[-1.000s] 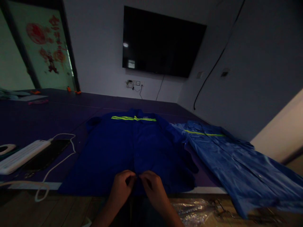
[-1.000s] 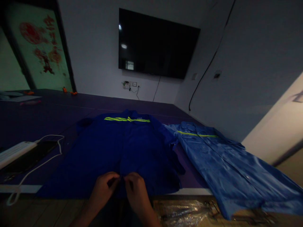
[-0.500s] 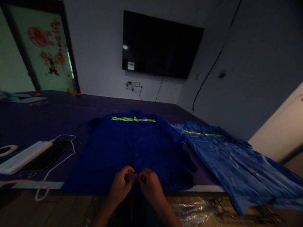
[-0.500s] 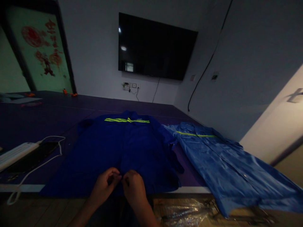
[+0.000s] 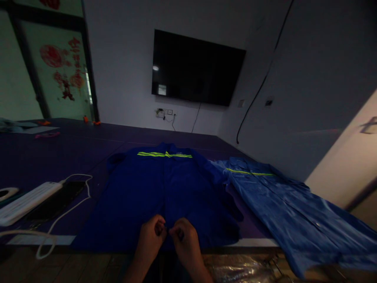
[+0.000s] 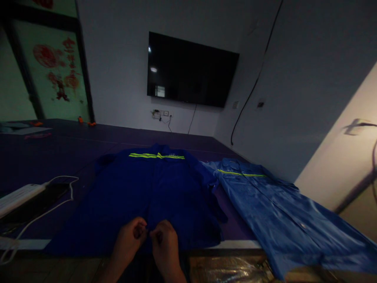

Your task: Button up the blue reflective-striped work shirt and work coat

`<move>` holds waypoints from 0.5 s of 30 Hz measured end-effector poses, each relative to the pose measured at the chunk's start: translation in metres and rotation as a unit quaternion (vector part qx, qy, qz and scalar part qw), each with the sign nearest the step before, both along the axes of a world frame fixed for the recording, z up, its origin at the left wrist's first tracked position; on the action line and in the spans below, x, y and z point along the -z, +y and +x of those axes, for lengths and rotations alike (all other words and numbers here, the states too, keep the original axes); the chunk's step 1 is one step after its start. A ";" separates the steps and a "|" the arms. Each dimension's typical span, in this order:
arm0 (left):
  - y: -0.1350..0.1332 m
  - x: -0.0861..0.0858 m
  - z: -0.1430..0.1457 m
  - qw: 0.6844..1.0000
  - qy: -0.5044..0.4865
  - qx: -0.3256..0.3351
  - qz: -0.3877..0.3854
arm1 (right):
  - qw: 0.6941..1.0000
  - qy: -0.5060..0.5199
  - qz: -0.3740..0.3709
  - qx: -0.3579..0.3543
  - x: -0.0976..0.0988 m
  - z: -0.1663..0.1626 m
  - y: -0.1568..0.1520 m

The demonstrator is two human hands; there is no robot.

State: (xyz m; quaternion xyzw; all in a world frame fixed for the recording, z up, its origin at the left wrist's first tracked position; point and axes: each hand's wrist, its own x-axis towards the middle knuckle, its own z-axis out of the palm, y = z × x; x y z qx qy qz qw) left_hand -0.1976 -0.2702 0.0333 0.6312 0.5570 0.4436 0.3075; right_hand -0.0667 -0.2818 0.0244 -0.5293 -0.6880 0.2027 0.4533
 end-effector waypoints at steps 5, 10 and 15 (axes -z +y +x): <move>-0.006 -0.008 -0.003 0.999 0.011 0.034 0.002 | 0.998 0.050 -0.031 -0.007 0.000 0.004 0.006; -0.008 -0.011 -0.005 0.998 0.013 0.057 -0.011 | 0.994 0.085 -0.072 -0.013 0.002 0.006 0.012; -0.007 -0.006 -0.004 0.998 0.040 0.048 -0.016 | 0.989 0.099 -0.106 -0.027 0.006 0.008 0.020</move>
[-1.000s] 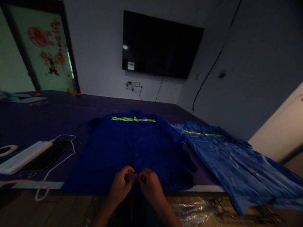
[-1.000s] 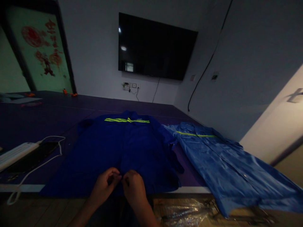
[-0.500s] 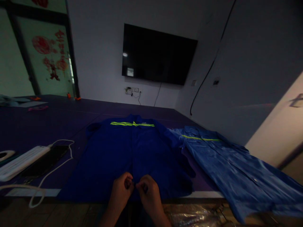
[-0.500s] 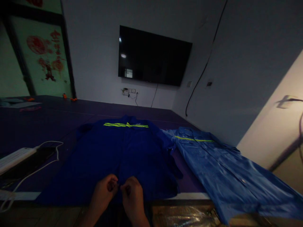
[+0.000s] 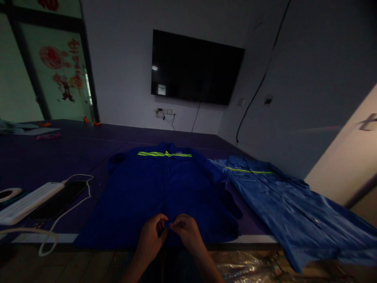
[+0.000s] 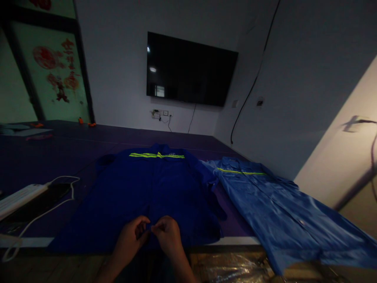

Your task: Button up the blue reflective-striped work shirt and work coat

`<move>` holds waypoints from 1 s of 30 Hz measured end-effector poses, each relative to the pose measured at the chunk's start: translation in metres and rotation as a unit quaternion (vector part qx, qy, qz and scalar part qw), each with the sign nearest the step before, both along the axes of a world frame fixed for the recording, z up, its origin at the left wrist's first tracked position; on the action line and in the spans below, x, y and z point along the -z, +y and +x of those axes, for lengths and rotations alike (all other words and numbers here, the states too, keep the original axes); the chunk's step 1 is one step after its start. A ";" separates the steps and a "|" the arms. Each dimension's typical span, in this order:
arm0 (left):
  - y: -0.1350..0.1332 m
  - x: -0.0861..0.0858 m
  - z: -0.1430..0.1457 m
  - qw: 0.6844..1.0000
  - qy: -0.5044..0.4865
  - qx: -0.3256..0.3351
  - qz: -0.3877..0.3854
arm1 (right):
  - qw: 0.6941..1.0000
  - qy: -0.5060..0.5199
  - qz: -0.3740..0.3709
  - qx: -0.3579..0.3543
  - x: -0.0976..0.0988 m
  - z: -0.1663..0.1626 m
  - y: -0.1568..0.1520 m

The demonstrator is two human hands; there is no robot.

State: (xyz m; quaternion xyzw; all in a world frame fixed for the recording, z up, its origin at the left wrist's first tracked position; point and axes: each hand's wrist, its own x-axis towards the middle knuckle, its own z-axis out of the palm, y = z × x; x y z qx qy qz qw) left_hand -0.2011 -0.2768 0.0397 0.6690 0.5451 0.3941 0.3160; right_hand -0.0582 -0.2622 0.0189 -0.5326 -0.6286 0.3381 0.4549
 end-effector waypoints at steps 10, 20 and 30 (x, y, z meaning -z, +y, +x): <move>-0.001 -0.004 -0.004 1.000 0.001 0.025 0.011 | 1.000 0.005 0.007 0.024 -0.005 0.001 -0.002; -0.002 -0.001 -0.004 0.999 0.008 0.018 0.029 | 1.000 0.009 0.023 0.019 -0.003 0.001 -0.003; -0.003 -0.003 -0.003 1.000 -0.003 0.016 0.015 | 1.000 -0.008 0.016 0.022 -0.002 0.002 -0.002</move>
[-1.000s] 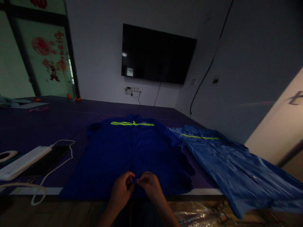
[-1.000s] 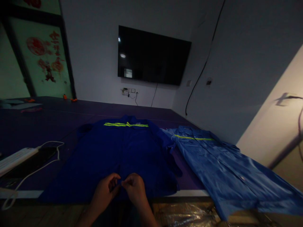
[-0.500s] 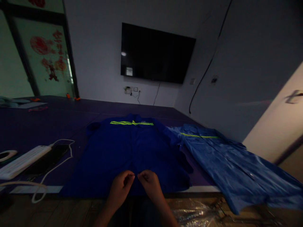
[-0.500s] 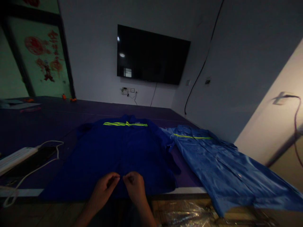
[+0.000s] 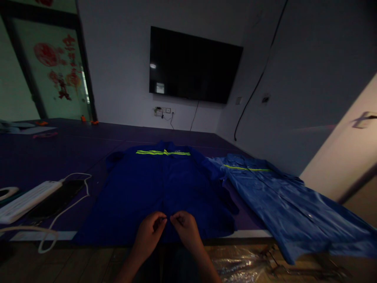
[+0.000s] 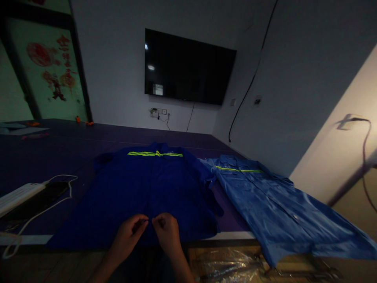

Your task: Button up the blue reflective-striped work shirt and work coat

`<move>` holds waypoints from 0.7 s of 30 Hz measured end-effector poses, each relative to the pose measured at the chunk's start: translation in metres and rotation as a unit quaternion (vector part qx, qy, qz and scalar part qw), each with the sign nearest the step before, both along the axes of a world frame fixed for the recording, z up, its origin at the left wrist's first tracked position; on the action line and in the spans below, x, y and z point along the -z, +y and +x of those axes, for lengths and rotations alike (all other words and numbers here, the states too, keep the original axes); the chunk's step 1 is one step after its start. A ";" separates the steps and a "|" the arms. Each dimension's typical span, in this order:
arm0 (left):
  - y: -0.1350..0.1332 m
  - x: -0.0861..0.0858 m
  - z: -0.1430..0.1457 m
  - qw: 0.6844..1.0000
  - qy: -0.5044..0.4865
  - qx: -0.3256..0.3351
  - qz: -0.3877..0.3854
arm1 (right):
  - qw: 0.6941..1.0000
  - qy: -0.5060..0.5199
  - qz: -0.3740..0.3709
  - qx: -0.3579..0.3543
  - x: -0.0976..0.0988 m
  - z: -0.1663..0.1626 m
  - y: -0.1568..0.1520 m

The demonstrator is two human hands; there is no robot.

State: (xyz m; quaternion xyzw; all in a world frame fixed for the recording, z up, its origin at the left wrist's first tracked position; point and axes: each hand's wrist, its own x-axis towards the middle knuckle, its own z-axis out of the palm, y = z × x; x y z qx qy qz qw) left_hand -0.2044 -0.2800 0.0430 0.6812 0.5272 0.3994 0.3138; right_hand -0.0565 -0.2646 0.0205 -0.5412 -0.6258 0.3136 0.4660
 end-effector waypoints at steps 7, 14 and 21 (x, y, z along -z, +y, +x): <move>0.032 -0.019 -0.006 0.991 -0.105 0.020 -0.080 | 0.986 -0.055 -0.118 -0.101 -0.018 0.004 0.035; 0.189 -0.085 -0.007 0.977 0.091 -0.105 0.159 | 0.959 -0.282 0.037 0.010 -0.091 0.009 0.190; 0.321 -0.025 -0.064 0.890 0.372 -0.242 0.108 | 0.864 -0.477 0.020 0.158 -0.036 0.073 0.311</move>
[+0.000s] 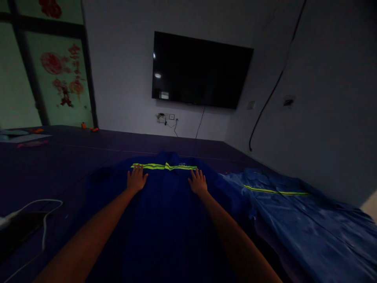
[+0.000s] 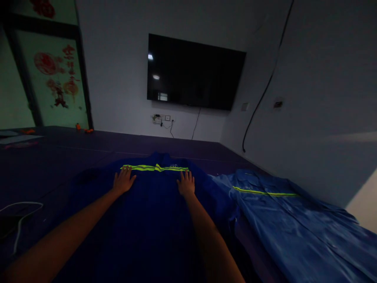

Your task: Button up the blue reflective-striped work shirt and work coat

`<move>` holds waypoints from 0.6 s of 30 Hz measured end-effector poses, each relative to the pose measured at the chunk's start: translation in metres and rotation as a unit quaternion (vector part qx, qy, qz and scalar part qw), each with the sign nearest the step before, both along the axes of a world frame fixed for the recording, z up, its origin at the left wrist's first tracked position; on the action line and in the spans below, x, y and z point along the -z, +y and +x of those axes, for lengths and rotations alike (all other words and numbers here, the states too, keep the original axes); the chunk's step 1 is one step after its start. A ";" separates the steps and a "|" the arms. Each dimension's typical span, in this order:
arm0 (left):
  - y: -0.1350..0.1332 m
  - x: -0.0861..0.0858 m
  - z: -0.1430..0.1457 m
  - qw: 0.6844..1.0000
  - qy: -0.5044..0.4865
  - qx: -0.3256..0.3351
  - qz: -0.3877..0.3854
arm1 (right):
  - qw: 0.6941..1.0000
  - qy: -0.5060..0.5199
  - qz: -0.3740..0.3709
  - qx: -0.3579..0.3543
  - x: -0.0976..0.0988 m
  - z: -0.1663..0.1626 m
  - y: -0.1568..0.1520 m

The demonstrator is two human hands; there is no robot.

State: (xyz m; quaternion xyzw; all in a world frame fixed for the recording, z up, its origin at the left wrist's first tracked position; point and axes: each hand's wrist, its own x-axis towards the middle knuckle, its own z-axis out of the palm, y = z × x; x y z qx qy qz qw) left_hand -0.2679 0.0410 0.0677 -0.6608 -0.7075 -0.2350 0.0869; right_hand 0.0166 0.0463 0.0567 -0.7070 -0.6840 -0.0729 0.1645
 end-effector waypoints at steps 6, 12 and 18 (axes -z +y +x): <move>0.070 0.023 -0.048 0.997 0.056 -0.048 -0.029 | 0.996 -0.087 -0.001 0.001 0.024 0.028 0.080; 0.122 0.015 -0.055 0.997 0.041 -0.042 -0.045 | 0.995 -0.077 0.021 0.058 0.017 0.031 0.141; 0.147 0.016 -0.062 0.996 -0.001 -0.075 -0.055 | 0.990 -0.031 0.035 0.129 0.019 0.037 0.162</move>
